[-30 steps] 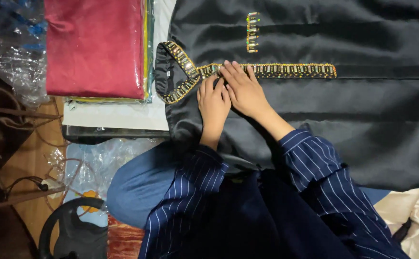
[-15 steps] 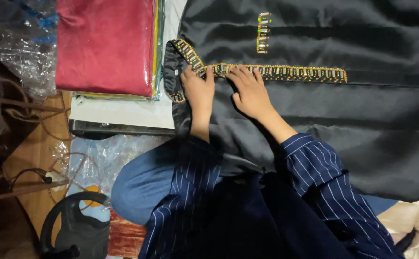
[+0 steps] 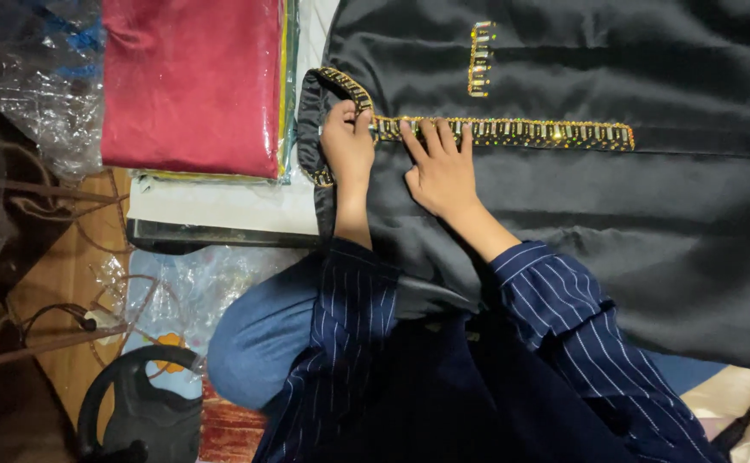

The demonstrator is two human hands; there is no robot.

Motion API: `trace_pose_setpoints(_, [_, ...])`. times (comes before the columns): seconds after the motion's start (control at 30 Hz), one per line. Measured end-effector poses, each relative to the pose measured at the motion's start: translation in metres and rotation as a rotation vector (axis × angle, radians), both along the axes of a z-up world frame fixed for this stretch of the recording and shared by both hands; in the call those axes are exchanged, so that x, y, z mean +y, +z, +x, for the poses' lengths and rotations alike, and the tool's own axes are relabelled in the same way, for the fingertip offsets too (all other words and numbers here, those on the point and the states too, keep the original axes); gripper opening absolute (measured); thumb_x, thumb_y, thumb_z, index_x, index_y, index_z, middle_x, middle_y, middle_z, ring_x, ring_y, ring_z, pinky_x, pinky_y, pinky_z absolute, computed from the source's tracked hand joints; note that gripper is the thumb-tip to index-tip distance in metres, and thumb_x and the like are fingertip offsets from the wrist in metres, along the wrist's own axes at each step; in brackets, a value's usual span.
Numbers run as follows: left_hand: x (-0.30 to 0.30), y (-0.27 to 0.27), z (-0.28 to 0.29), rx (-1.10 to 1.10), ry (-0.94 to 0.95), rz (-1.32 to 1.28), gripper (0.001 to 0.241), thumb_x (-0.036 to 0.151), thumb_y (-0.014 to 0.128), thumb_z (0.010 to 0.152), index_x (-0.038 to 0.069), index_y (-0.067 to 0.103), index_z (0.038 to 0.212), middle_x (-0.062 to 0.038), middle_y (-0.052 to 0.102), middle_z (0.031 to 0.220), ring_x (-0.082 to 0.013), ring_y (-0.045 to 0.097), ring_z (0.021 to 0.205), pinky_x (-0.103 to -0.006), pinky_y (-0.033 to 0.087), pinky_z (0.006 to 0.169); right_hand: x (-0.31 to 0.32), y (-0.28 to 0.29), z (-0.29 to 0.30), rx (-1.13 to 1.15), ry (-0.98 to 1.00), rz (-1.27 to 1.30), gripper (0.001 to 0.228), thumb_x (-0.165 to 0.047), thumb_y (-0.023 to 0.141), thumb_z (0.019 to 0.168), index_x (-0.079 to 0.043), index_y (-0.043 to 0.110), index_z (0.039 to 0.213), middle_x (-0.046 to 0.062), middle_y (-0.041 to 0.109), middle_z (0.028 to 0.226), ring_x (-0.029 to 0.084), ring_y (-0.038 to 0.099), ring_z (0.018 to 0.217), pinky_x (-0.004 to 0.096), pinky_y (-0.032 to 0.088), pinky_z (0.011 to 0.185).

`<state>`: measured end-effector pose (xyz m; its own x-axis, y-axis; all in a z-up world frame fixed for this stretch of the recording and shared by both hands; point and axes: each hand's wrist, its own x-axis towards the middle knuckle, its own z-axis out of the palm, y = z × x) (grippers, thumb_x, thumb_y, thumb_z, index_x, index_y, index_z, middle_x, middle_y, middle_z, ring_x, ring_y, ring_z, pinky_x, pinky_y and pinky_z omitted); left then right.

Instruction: Fold and smooth a decorated black garment on a flat surface

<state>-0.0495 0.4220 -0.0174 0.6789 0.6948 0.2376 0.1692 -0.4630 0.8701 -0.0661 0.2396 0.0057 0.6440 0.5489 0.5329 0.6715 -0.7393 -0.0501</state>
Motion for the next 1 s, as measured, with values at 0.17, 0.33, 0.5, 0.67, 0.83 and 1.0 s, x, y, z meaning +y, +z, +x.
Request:
trace_pose_setpoints(0.17, [-0.009,0.0,-0.001,-0.025,0.043,0.062,0.02,0.02,0.08,0.084,0.016,0.07,0.1,-0.006,0.072,0.091,-0.0345,0.073,0.087,-0.0462,0.059,0.078,0.001,-0.007,0.003,-0.043,-0.021,0.0,0.07,-0.03,0.052,0.08,-0.022,0.058,0.149,0.014,0.057,0.136,0.036,0.048,0.134,0.067,0.029,0.107])
trace_pose_setpoints(0.33, [-0.012,-0.009,-0.005,-0.05,0.057,0.078,0.021,0.025,0.078,0.087,0.019,0.067,0.104,-0.002,0.07,0.092,-0.0312,0.073,0.091,-0.0442,0.059,0.081,0.002,-0.004,0.003,-0.006,-0.023,0.002,0.072,-0.03,0.052,0.079,-0.021,0.056,0.15,0.014,0.057,0.136,0.036,0.047,0.135,0.067,0.026,0.109])
trace_pose_setpoints(0.5, [-0.059,0.049,-0.042,-0.229,-0.02,0.382,0.033,0.008,0.042,0.109,0.004,0.05,0.14,-0.018,0.047,0.139,-0.0376,0.05,0.136,-0.0509,0.038,0.12,0.007,0.003,0.004,0.157,-0.026,0.021,0.06,-0.026,0.056,0.083,-0.013,0.062,0.142,0.017,0.054,0.138,0.035,0.04,0.14,0.059,0.02,0.113])
trace_pose_setpoints(0.67, [-0.067,0.005,-0.043,-0.004,-0.266,0.477,0.044,0.006,0.049,0.104,0.01,0.053,0.148,-0.008,0.057,0.151,-0.0229,0.051,0.143,-0.0477,0.028,0.125,0.006,0.02,-0.01,0.248,0.08,0.022,0.055,-0.025,0.043,0.105,-0.007,0.043,0.157,0.015,0.04,0.162,0.03,0.03,0.153,0.052,0.016,0.122])
trace_pose_setpoints(0.83, [-0.06,0.011,-0.044,0.234,-0.351,0.406,0.047,0.022,0.04,0.11,0.018,0.045,0.156,-0.001,0.05,0.159,-0.0181,0.042,0.151,-0.0548,0.022,0.127,0.001,0.013,-0.003,0.189,0.099,-0.042,0.056,-0.028,0.04,0.104,-0.008,0.046,0.156,0.011,0.041,0.164,0.026,0.032,0.154,0.048,0.021,0.124])
trace_pose_setpoints(1.0, [-0.051,0.008,-0.046,0.215,-0.434,0.406,0.047,0.022,0.041,0.111,0.017,0.042,0.158,-0.003,0.047,0.162,-0.0212,0.039,0.153,-0.0553,0.018,0.127,-0.001,0.02,-0.003,0.361,0.133,0.012,0.065,-0.021,0.051,0.098,-0.007,0.038,0.16,0.015,0.04,0.163,0.029,0.032,0.153,0.049,0.023,0.124])
